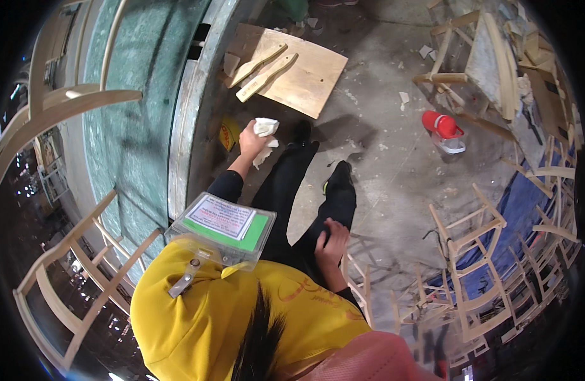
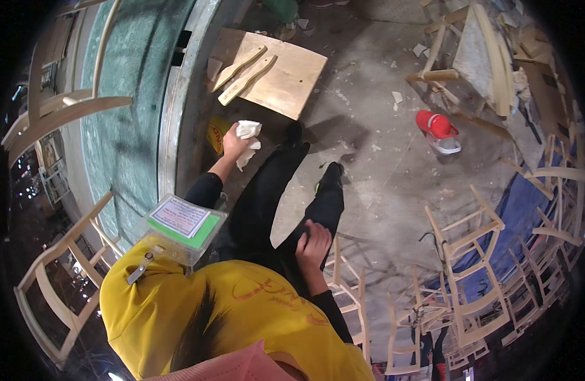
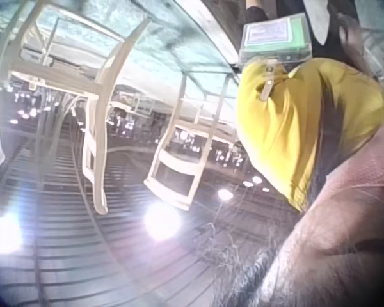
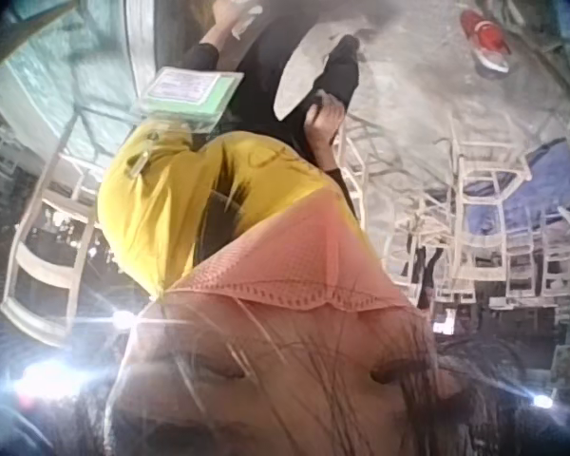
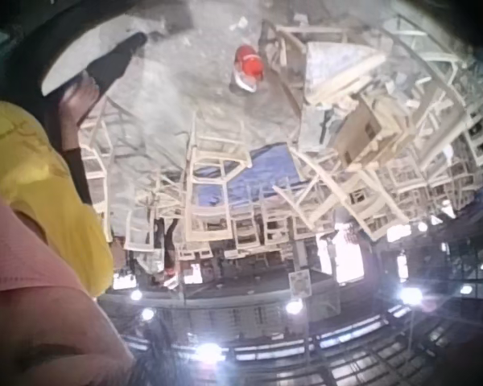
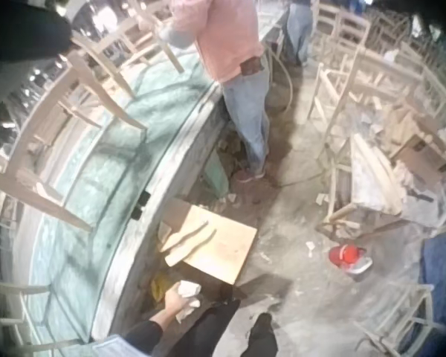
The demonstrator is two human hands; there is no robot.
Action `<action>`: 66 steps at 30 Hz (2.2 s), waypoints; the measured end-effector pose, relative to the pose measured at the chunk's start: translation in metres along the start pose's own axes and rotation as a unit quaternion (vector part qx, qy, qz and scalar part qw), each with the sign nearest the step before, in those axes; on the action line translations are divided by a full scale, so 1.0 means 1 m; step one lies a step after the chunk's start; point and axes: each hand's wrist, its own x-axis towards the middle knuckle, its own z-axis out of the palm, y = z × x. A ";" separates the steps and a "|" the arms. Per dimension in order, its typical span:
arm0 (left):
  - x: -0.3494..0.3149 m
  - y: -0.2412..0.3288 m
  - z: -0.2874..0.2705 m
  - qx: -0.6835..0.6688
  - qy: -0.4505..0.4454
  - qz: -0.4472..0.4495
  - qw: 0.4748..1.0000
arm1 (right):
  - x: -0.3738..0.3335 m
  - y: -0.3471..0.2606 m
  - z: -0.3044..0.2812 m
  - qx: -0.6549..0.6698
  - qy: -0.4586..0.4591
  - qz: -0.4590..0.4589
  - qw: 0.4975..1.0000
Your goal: The person wipes wooden chair frames with a white cloth, moving them from a green conveyor belt to the floor. They repeatedly pick up chairs, wipe various parts, and place them down, then retrieve more chairs from the conveyor.
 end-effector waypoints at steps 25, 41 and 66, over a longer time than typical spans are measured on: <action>0.372 -0.127 0.407 0.231 -0.043 0.363 0.902 | 0.316 0.272 0.304 0.190 0.282 0.060 0.938; 0.426 -0.217 0.353 -0.382 -0.009 0.003 0.924 | 0.338 0.342 0.311 0.169 0.298 0.045 0.938; 0.504 -0.245 0.358 0.141 0.289 0.193 0.927 | 0.356 0.361 0.316 0.008 0.205 0.131 0.970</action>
